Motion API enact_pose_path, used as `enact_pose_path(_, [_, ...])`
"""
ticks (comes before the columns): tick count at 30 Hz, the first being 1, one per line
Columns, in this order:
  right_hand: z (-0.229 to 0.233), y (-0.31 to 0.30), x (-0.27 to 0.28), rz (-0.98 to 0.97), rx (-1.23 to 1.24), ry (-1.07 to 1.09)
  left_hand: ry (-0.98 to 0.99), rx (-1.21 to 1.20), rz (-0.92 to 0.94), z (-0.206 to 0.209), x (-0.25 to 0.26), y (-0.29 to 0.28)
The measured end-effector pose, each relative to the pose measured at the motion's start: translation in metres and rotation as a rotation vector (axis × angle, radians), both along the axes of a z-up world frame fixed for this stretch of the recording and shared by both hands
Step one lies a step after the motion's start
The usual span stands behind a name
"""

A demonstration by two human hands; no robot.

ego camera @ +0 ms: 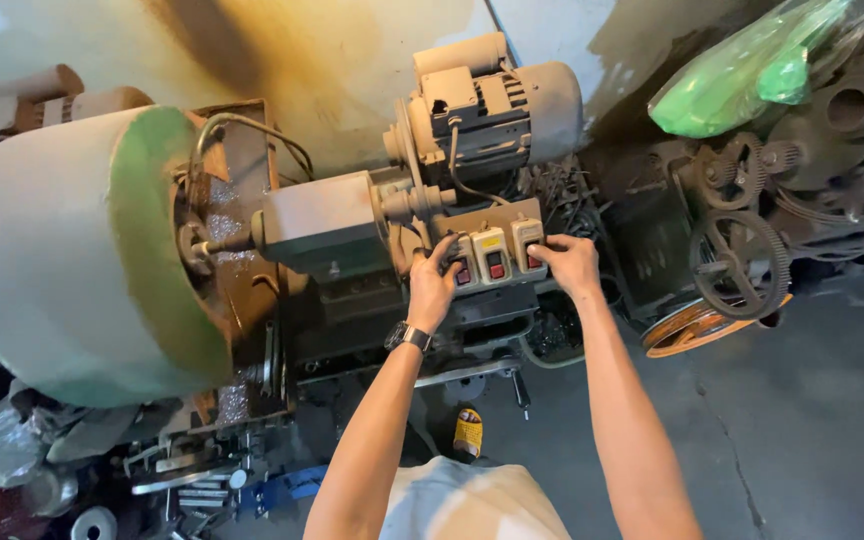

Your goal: The person operates a metal lathe in a workshop. They turn the handwheel to move the carriage, adjust and tighten the chuck around a workpiece, wipe the machine bed and parts with a cloth, press the control panel buttons, and handle a small machined metal part.

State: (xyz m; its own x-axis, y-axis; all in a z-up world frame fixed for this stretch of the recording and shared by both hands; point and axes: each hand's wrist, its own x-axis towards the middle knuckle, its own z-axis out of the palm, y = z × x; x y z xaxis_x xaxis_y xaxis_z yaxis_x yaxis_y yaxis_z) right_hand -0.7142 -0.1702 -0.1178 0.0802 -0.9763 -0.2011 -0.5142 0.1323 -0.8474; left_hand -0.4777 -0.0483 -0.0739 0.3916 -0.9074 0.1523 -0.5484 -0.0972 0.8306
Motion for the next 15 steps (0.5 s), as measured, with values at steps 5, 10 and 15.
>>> enact_pose_path(5, [-0.02, 0.027, -0.012, 0.04, -0.029, -0.509, -0.237, 0.015, -0.109, 0.035, -0.005, 0.031])
enact_pose_path(10, [-0.095, 0.102, -0.04, -0.319, 0.103, -0.336, -0.292, -0.16, -0.138, 0.085, 0.019, 0.081])
enact_pose_path(15, [-0.214, 0.187, -0.054, -0.248, 0.107, 0.055, -0.599, -0.283, -0.048, 0.103, 0.068, 0.079])
